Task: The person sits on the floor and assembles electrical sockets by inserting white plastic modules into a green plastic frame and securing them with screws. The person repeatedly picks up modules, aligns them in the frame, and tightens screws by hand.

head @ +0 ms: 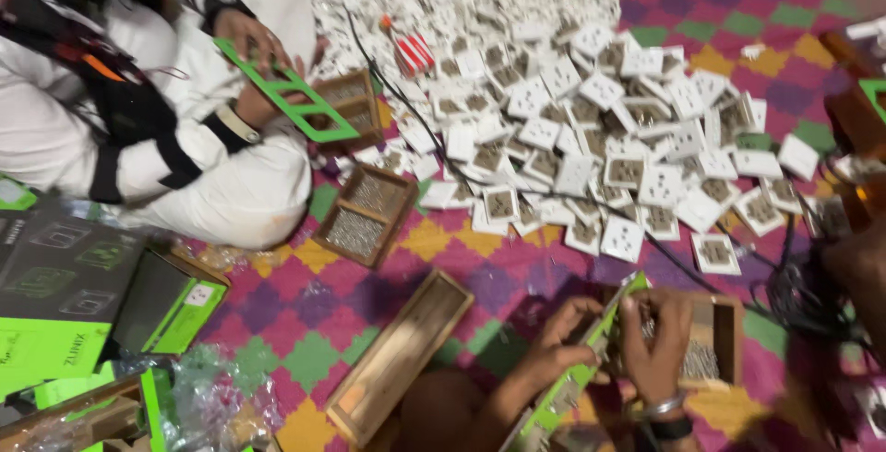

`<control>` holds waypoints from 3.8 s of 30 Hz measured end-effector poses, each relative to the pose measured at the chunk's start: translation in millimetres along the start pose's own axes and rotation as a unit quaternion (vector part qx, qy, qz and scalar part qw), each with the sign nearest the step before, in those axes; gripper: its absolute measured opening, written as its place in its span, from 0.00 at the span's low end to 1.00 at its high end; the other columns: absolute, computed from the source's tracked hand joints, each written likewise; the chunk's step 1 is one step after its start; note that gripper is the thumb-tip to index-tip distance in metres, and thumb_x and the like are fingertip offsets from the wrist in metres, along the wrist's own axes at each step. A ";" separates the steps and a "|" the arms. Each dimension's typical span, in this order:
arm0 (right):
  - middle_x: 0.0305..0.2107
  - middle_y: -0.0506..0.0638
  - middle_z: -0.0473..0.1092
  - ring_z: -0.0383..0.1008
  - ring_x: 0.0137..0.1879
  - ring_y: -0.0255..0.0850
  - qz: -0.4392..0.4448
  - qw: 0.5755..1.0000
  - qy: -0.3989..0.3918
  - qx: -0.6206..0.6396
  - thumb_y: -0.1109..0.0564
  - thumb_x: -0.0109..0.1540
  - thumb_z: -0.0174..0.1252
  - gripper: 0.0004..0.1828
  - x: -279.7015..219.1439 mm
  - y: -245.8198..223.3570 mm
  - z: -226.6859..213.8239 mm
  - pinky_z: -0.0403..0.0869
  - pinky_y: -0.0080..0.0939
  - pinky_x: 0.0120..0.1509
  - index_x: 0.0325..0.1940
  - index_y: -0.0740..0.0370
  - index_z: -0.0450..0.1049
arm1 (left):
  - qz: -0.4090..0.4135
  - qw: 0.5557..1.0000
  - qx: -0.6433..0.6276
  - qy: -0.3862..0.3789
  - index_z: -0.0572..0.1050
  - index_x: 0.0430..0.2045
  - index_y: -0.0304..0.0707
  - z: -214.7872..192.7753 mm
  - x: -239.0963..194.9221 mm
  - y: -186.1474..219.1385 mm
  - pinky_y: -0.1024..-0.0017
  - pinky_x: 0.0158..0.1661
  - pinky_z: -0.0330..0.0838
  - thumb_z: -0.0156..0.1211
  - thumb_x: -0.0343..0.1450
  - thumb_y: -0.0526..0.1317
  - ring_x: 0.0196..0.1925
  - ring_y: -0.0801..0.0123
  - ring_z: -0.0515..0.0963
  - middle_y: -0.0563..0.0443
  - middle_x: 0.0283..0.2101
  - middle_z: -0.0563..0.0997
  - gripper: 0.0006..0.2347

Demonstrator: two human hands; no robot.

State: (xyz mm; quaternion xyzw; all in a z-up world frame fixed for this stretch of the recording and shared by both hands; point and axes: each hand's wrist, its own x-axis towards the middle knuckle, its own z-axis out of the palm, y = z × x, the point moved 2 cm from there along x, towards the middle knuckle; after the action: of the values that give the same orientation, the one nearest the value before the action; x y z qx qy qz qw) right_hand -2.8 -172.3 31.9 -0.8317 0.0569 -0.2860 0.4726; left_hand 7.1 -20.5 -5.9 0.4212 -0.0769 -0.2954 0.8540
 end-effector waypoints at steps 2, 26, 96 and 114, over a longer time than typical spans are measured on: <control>0.47 0.54 0.66 0.68 0.53 0.42 -0.037 0.994 -0.074 0.078 0.61 0.65 0.58 0.08 10.6 13.0 -4.3 0.69 0.41 0.58 0.47 0.64 0.70 | 0.025 1.000 0.002 0.002 0.64 0.57 0.37 -2.1 1.7 -0.5 0.61 0.41 0.82 0.54 0.61 0.24 0.54 0.62 0.76 0.48 0.57 0.69 0.26; 0.38 0.47 0.69 0.68 0.42 0.33 0.155 0.942 -0.088 0.286 0.60 0.67 0.60 0.07 16.4 30.0 -18.6 0.70 0.35 0.49 0.45 0.64 0.69 | -0.013 0.999 0.037 -0.017 0.63 0.57 0.38 12.7 -1.7 19.2 0.64 0.45 0.81 0.55 0.63 0.24 0.56 0.61 0.76 0.47 0.62 0.66 0.25; 0.30 0.50 0.77 0.75 0.32 0.32 0.280 0.926 -0.121 0.221 0.68 0.62 0.63 0.06 18.4 76.3 -50.0 0.74 0.30 0.40 0.43 0.72 0.79 | 0.075 0.534 0.841 0.046 0.58 0.68 0.34 25.7 10.0 27.7 0.52 0.50 0.66 0.78 0.49 0.37 0.53 0.54 0.74 0.44 0.66 0.68 0.49; 0.34 0.46 0.74 0.69 0.36 0.29 0.237 0.956 -0.152 0.088 0.64 0.60 0.67 0.09 22.5 98.7 -46.0 0.68 0.28 0.41 0.43 0.69 0.78 | 0.097 0.519 0.849 0.030 0.58 0.69 0.32 30.5 3.6 27.9 0.50 0.51 0.66 0.76 0.51 0.36 0.54 0.54 0.73 0.43 0.64 0.68 0.47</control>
State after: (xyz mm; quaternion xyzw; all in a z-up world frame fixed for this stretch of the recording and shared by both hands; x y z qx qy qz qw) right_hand 8.9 -269.2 -21.5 -0.7831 0.1539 -0.0396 0.6013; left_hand 10.7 -30.0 34.4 0.9448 -0.3060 0.0070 0.1168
